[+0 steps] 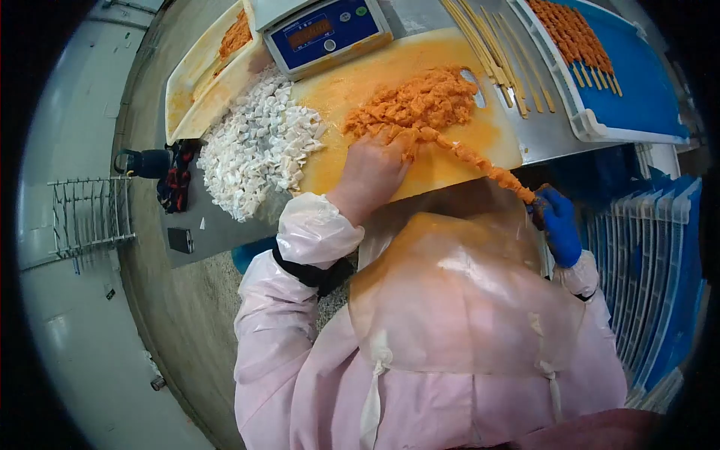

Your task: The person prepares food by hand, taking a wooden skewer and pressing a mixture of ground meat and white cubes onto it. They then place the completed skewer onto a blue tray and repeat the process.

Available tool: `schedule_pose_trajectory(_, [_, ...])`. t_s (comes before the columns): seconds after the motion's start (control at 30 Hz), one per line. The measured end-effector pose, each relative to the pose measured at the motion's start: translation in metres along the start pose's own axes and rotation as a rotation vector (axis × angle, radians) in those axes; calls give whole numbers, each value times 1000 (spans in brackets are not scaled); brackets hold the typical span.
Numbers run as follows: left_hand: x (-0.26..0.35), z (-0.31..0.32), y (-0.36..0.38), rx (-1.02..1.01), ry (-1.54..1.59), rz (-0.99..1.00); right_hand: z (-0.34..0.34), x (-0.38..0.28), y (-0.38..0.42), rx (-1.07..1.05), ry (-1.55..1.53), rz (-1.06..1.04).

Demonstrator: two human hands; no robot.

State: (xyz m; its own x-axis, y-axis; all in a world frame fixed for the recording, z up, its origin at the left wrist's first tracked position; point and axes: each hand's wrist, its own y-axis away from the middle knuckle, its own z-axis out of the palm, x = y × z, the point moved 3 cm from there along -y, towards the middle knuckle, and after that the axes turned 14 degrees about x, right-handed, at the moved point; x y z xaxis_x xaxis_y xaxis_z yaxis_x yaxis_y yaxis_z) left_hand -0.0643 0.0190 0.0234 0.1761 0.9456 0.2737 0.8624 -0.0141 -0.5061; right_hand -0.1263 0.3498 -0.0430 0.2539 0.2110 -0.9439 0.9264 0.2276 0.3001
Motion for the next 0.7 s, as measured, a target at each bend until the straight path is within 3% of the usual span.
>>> schedule_pose_trajectory(0.3, [3,22,-7,-108,-126,99,-16,-11,14,104,77,-66])
schedule_pose_trajectory(0.37, [0,27,-5,29,-66,189,-25,-2,11,115,192,-303])
schedule_pose_trajectory(0.53, [-15,31,-3,-120,-114,102,-31,-24,26,207,166,-296])
schedule_pose_trajectory(0.7, [-17,39,1,-74,-123,145,-30,-25,40,192,-8,-191])
